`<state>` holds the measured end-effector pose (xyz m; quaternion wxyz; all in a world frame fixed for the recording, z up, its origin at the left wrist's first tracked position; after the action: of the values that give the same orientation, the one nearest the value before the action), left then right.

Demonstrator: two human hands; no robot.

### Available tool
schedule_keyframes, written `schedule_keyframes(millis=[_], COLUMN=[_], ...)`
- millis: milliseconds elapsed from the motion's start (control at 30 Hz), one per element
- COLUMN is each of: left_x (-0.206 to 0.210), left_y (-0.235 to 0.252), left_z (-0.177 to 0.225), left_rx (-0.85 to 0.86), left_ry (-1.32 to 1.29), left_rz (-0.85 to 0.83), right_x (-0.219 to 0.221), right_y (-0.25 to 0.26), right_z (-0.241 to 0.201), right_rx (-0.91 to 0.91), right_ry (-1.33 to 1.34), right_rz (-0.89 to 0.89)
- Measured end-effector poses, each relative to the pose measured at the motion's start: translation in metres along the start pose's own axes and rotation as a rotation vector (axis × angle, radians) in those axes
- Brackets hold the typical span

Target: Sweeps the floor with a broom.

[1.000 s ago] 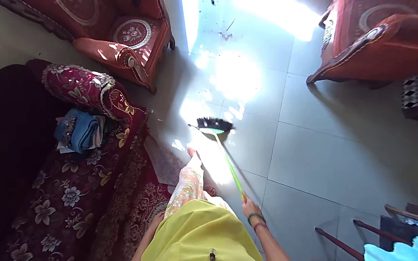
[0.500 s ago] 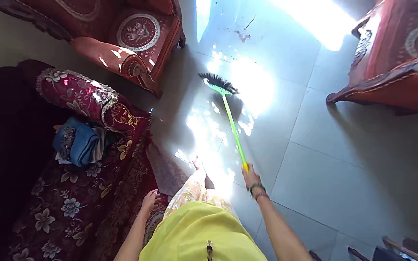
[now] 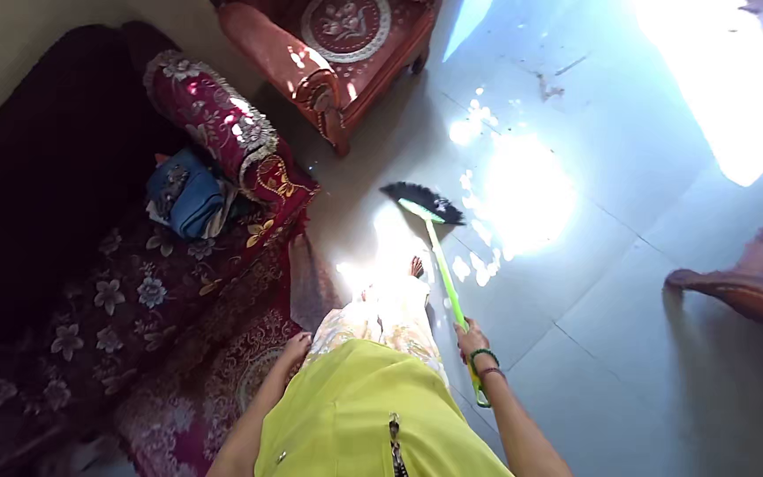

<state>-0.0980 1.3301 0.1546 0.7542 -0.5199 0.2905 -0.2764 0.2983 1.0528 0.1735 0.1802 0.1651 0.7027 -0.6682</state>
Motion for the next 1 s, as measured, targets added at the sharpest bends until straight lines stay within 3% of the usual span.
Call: schedule_keyframes(millis=[133, 267, 400, 533, 600, 667, 767, 833, 900, 967, 1000], left_x=[0.001, 0.016, 0.047, 0.072, 0.071, 0.057, 0.036, 0.026, 0.016, 0.004, -0.003], left_y=[-0.005, 0.002, 0.007, 0.004, 0.001, -0.005, -0.007, 0.002, 0.015, 0.024, 0.023], left_z=[0.026, 0.035, 0.064, 0.109, 0.119, 0.111, 0.082, 0.060, 0.050, 0.047, 0.063], left_rx=[-0.076, -0.140, -0.154, 0.025, 0.058, -0.001, -0.137, -0.210, -0.216, -0.100, -0.075], left_ry=[-0.299, -0.283, -0.296, -0.183, -0.188, -0.324, -0.451, -0.412, -0.383, -0.377, -0.386], left_rz=[0.174, 0.181, 0.203, 0.054, 0.014, 0.099, 0.304, 0.346, 0.265, 0.104, 0.054], right_x=[-0.069, -0.120, -0.110, -0.077, -0.080, -0.102, -0.152, -0.180, -0.192, -0.183, -0.175], right_y=[-0.034, -0.062, -0.038, 0.044, 0.075, 0.080, 0.049, 0.024, 0.009, 0.007, 0.010], right_z=[-0.042, -0.049, -0.115, -0.188, -0.210, -0.224, -0.247, -0.269, -0.305, -0.355, -0.388], right_rx=[-0.048, -0.107, -0.197, -0.337, -0.370, -0.431, -0.460, -0.485, -0.546, -0.615, -0.660], right_ry=[0.253, 0.331, 0.002, -0.214, -0.319, -0.463, -0.693, -0.754, -0.747, -0.726, -0.719], right_rz=[-0.241, -0.522, -0.560, -0.645, -0.617, -0.490, -0.319, -0.267, -0.223, -0.183, -0.155])
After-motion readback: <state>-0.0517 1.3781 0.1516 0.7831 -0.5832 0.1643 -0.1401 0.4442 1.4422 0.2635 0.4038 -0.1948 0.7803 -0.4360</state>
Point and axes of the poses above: each hand's wrist, its own y-axis towards the middle knuckle, its own x-axis out of the palm, z = x × y, the point moved 2 cm from there along y, towards the middle knuckle, and after that the axes turned 14 degrees about -y, right-handed, at the moved point
